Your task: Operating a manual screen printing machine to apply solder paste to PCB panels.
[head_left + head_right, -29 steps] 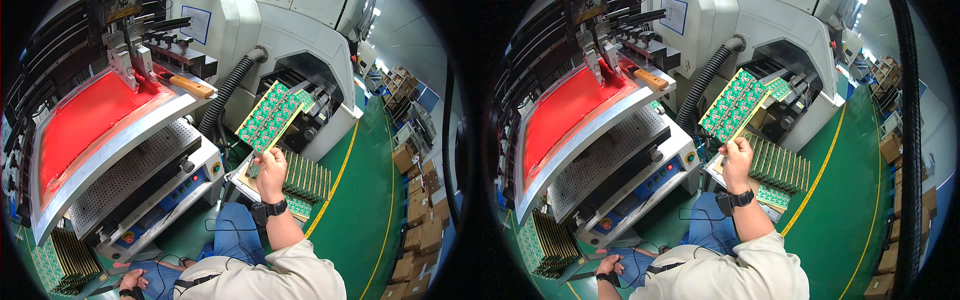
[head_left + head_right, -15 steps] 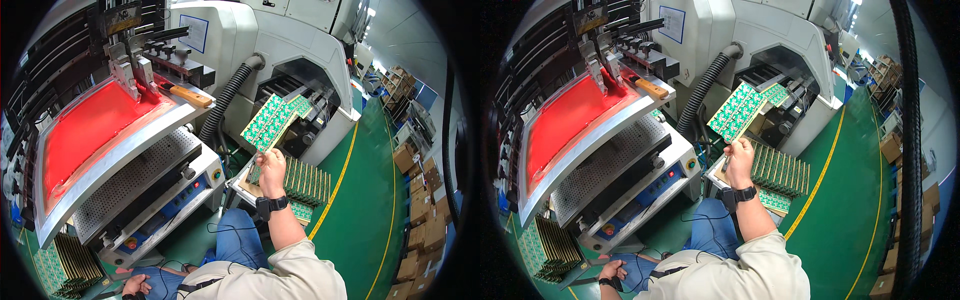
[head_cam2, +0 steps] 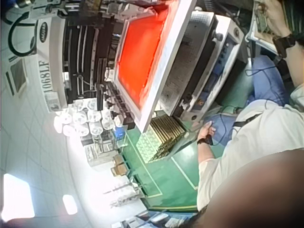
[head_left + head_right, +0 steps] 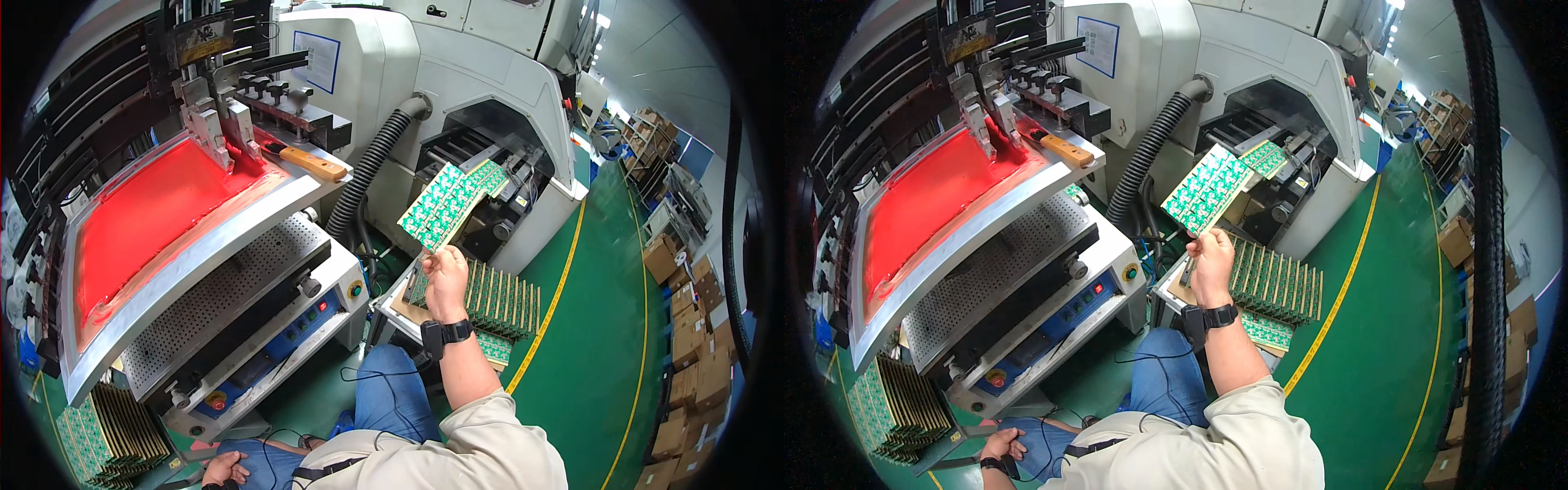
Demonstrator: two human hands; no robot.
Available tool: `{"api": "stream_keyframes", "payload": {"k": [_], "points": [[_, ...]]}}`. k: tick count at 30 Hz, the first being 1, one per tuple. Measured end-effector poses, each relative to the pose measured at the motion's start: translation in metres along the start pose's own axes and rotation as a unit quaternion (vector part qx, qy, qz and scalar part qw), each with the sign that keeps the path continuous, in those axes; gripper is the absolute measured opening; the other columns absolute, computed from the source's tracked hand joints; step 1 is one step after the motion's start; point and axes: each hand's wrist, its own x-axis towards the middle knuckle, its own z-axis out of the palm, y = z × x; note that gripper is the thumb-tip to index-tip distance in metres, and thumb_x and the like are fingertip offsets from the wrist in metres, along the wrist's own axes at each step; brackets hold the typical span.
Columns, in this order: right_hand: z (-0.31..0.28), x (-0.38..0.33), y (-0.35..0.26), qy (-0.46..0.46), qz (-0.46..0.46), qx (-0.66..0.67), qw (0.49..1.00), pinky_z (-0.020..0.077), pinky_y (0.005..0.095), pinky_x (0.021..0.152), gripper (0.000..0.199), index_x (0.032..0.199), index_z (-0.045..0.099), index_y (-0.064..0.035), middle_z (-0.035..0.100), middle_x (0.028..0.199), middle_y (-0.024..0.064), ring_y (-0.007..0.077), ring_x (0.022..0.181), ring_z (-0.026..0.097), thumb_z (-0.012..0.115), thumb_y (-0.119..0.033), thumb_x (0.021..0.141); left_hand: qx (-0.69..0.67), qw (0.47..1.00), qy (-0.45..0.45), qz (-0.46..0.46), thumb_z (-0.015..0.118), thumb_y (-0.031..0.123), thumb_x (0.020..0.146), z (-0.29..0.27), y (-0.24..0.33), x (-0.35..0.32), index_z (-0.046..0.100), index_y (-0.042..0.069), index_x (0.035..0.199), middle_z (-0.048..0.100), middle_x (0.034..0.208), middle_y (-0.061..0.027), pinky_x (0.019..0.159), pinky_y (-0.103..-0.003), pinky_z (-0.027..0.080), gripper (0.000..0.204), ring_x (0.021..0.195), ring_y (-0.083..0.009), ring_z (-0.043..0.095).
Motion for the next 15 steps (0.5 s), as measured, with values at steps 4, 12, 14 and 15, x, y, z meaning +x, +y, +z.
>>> {"api": "stream_keyframes", "payload": {"k": [4, 12, 14, 15], "points": [[-0.0027, 0.0005, 0.0014, -0.006, 0.005, 0.003, 1.0, 0.048, 0.0246, 0.061, 0.008, 0.095, 0.06, -0.0052, 0.068, 0.086, 0.0061, 0.0104, 0.064, 0.059, 0.052, -0.008, 0.096, -0.023, 1.0, -0.007, -0.017, 0.053, 0.036, 0.102, 0.0057, 0.0059, -0.0048, 0.06, 0.0, 0.118, 0.071, 0.075, -0.0191, 0.051, -0.038, 0.056, 0.04, 0.054, -0.0262, 0.066], [-0.0017, 0.0012, 0.0021, -0.008, 0.009, 0.002, 1.0, 0.0481, 0.0249, 0.061, 0.008, 0.095, 0.06, -0.0058, 0.069, 0.087, 0.0062, 0.0104, 0.064, 0.059, 0.053, -0.008, 0.096, -0.02, 1.0, -0.003, -0.009, 0.054, 0.036, 0.101, 0.0003, -0.0007, 0.0007, 0.061, 0.002, 0.118, 0.071, 0.074, -0.0183, 0.051, -0.038, 0.056, 0.039, 0.054, -0.0261, 0.066], [-0.0021, 0.0013, 0.0019, -0.01, 0.011, -0.002, 1.0, 0.0495, 0.0252, 0.063, 0.009, 0.098, 0.059, -0.0036, 0.069, 0.09, 0.0089, 0.0113, 0.066, 0.059, 0.052, -0.008, 0.096, -0.022, 1.0, -0.003, -0.01, 0.054, 0.036, 0.101, 0.0, -0.0007, 0.0013, 0.061, 0.002, 0.118, 0.071, 0.074, -0.0183, 0.051, -0.038, 0.056, 0.039, 0.054, -0.0262, 0.066], [-0.0024, 0.0016, 0.0021, -0.01, 0.011, -0.002, 1.0, 0.0495, 0.0252, 0.063, 0.009, 0.098, 0.059, -0.0036, 0.069, 0.09, 0.0089, 0.0113, 0.066, 0.059, 0.052, -0.008, 0.096, -0.024, 1.0, -0.002, -0.011, 0.054, 0.036, 0.101, -0.0002, -0.0009, 0.0015, 0.061, 0.002, 0.117, 0.071, 0.074, -0.0183, 0.051, -0.038, 0.056, 0.039, 0.054, -0.0262, 0.066]]}}
